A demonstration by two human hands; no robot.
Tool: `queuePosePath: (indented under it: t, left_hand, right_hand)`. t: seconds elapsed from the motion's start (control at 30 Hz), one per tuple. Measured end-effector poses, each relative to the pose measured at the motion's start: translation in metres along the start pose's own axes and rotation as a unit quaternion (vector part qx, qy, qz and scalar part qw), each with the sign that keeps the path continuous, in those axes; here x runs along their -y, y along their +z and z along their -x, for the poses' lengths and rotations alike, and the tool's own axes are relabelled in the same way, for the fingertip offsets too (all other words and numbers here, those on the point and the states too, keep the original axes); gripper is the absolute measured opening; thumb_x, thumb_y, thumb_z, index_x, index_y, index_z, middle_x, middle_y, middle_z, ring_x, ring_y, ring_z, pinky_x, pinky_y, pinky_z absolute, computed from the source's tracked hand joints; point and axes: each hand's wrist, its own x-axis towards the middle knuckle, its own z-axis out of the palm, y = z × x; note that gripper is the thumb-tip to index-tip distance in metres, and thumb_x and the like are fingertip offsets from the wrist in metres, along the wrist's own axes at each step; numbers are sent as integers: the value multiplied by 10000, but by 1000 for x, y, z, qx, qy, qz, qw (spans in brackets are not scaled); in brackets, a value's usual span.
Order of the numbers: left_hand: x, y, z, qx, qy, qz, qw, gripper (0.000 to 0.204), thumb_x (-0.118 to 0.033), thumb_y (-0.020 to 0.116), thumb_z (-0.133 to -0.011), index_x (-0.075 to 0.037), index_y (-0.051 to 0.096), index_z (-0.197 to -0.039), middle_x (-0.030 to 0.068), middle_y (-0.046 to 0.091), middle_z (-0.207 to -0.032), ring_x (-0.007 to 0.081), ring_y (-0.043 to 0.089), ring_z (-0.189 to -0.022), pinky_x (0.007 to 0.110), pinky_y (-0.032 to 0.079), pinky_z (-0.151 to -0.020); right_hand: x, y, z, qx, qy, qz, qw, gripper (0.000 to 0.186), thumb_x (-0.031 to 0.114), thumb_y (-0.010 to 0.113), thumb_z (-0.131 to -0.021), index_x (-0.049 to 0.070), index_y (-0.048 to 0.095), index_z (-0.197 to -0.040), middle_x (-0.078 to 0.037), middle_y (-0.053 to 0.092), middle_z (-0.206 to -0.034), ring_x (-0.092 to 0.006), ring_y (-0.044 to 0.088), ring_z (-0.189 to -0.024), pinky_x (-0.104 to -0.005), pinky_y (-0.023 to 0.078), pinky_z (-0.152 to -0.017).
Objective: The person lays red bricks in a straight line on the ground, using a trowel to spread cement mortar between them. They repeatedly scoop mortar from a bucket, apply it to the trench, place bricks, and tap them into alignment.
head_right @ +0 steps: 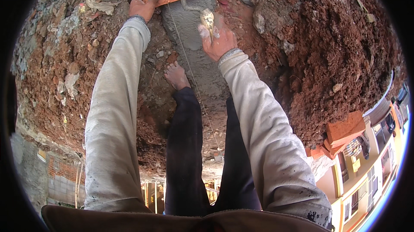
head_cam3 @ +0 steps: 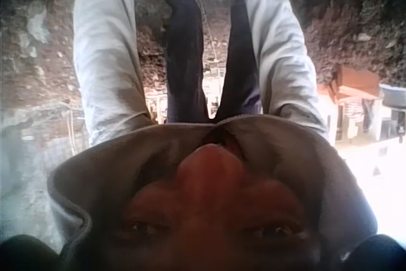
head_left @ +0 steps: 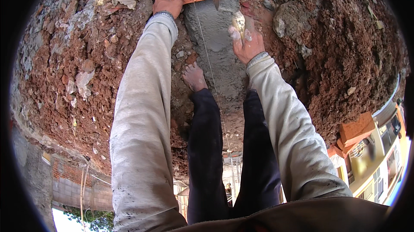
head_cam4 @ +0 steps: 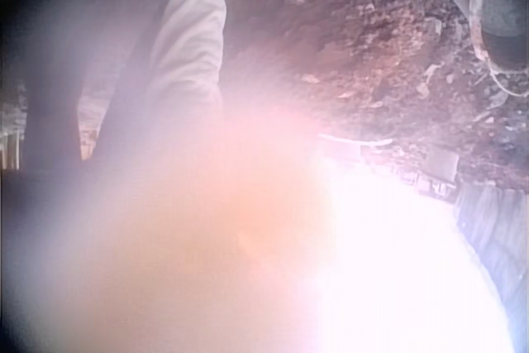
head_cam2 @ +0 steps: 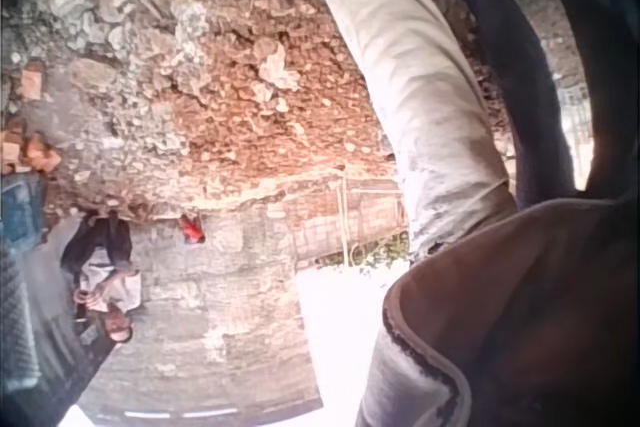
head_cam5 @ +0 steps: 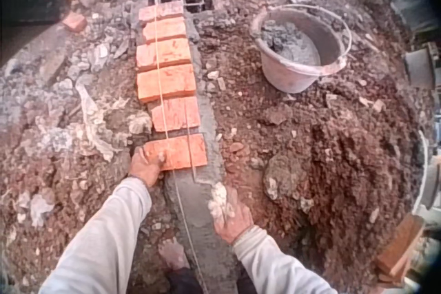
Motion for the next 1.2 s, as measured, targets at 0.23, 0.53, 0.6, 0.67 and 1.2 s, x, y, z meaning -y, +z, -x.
queuePosePath:
  t: [0.23, 0.53, 0.6, 0.67, 1.2]
  left_hand:
    - [-2, -2, 3, -24, 10, -30, 999, 895, -565, 697, -715, 88, 432, -1268, 274, 499, -1271, 368, 515, -1174, 402, 401, -992]
    - [6, 0, -7, -18, 5, -32, 999, 863, -564, 690, -709, 69, 454, -1247, 258, 531, -1233, 361, 536, -1147, 405, 413, -970]
    - [5, -1, -6, -13, 0, -28, 1000, 858, -568, 686, -708, 68, 460, -1239, 259, 536, -1227, 361, 538, -1144, 407, 413, -968]
    - [1, -1, -4, -13, -2, -27, 1000, 863, -577, 682, -706, 67, 463, -1236, 260, 537, -1225, 363, 538, -1143, 411, 412, -970]
    - [6, 4, -3, -19, -6, 9, 1000, 1012, -568, 704, -692, 112, 336, -1347, 276, 423, -1352, 356, 431, -1266, 382, 343, -1049]
  right_hand:
    - [5, 4, -17, 52, 72, 75, 993, 425, 342, 502, -906, 1, 463, -1159, -257, 626, -877, -457, 593, -828, -500, 476, -715]
    - [9, 10, -32, 51, 67, 110, 990, 402, 315, 506, -899, -10, 506, -1136, -248, 628, -889, -452, 591, -826, -497, 477, -730]
    - [14, 6, -25, 14, 53, 33, 998, 395, 303, 509, -894, -13, 510, -1132, -248, 627, -900, -449, 589, -827, -492, 480, -741]
    - [8, 9, -24, 17, 34, 58, 998, 392, 299, 510, -890, -11, 510, -1131, -251, 626, -910, -454, 586, -827, -495, 480, -748]
    - [0, 9, -30, 53, 97, 97, 989, 397, 310, 533, -881, 30, 452, -1150, -279, 614, -845, -494, 572, -790, -540, 461, -710]
